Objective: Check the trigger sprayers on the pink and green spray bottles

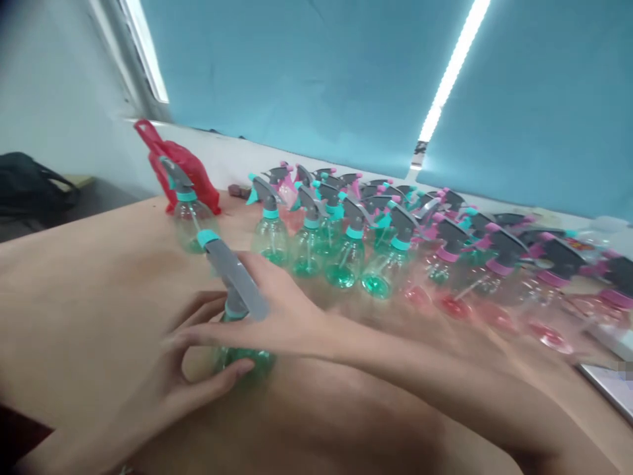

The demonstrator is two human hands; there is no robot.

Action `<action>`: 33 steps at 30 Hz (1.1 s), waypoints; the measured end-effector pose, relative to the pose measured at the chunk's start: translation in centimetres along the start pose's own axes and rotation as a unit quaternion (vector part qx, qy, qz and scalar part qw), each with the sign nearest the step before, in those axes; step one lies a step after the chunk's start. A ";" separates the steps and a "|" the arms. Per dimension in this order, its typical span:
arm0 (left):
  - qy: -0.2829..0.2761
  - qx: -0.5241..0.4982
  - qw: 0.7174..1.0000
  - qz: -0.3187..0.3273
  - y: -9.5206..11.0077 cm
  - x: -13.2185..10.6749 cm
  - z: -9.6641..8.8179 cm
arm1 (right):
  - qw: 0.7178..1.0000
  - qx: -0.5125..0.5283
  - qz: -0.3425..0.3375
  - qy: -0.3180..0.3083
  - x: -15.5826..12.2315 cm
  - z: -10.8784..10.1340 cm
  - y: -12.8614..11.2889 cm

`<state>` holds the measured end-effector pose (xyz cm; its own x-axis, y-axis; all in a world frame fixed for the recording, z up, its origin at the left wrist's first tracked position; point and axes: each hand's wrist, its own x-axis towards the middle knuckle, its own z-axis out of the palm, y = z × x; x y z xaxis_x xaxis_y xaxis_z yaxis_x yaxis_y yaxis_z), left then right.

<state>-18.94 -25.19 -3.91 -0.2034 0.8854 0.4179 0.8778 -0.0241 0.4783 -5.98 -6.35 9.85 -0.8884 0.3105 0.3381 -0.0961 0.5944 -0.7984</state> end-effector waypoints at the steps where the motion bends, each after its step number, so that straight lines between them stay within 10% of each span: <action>1: 0.013 -0.001 1.000 -0.004 0.4 2.8 -1.6 | 0.999 -0.034 -0.018 -0.016 0.7 -0.3 -0.1; 6: 0.075 -0.006 0.997 -0.022 -0.2 10.8 -6.6 | 0.974 -0.202 -0.090 -0.041 3.5 -3.1 -0.4; 15: 0.125 0.152 0.980 0.032 -6.9 16.2 -7.1 | 0.873 -0.451 -0.124 0.138 10.5 -7.7 0.3; 33: 0.067 0.343 0.936 0.023 -5.5 21.8 -8.3 | 0.895 -0.440 -0.010 0.073 16.3 -7.2 4.2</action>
<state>-31.80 -9.57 8.97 -0.1711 0.8236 0.5407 0.9494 0.2845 -0.1329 -17.65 6.61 15.58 -0.8161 0.3494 0.4603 0.3369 0.9348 -0.1123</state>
